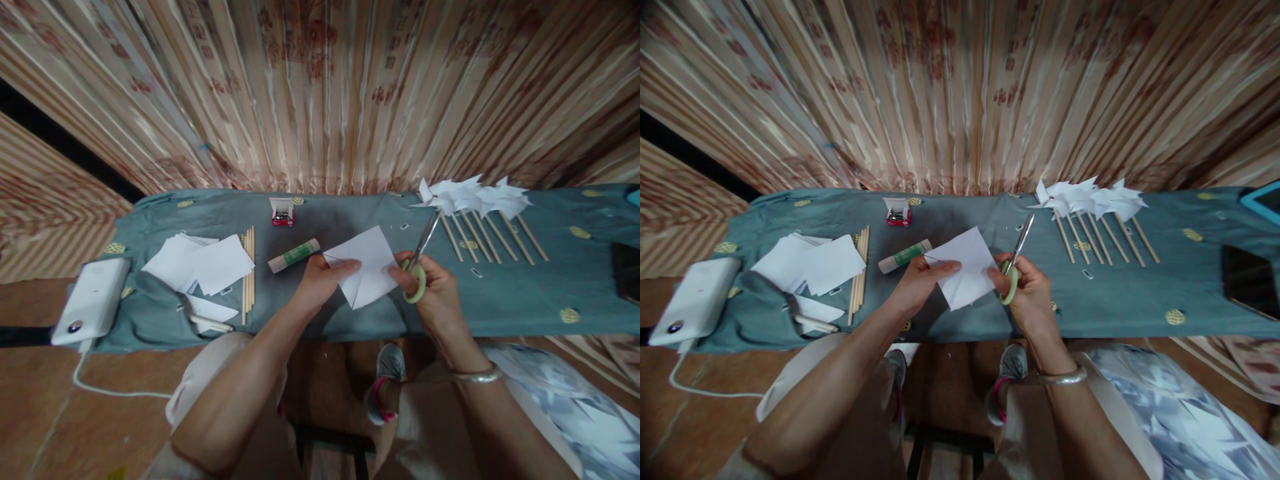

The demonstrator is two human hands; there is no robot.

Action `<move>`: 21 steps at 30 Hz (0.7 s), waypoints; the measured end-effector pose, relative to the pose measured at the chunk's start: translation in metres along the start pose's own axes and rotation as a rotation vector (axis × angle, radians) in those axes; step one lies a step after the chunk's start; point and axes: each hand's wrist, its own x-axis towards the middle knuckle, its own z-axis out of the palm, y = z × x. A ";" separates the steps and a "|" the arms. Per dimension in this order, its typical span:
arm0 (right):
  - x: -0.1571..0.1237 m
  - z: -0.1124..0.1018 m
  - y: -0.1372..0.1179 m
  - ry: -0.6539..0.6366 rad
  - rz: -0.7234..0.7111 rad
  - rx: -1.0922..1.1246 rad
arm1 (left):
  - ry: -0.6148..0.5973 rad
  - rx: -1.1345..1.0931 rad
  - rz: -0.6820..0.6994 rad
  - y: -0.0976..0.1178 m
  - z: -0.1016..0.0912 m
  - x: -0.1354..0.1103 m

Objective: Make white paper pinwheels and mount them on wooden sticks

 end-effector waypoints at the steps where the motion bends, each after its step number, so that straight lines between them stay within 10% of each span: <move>1: -0.002 0.000 -0.001 0.003 -0.011 -0.020 | 0.014 0.002 0.009 -0.001 0.000 0.000; 10: -0.018 -0.006 -0.007 -0.037 -0.072 -0.139 | 0.218 0.086 0.244 0.001 -0.006 0.013; 17: -0.032 0.003 -0.004 -0.575 0.123 0.016 | 0.246 0.188 0.324 0.004 -0.010 0.016; 21: -0.037 0.008 -0.005 -0.662 0.244 0.087 | 0.258 0.137 0.312 0.005 -0.011 0.016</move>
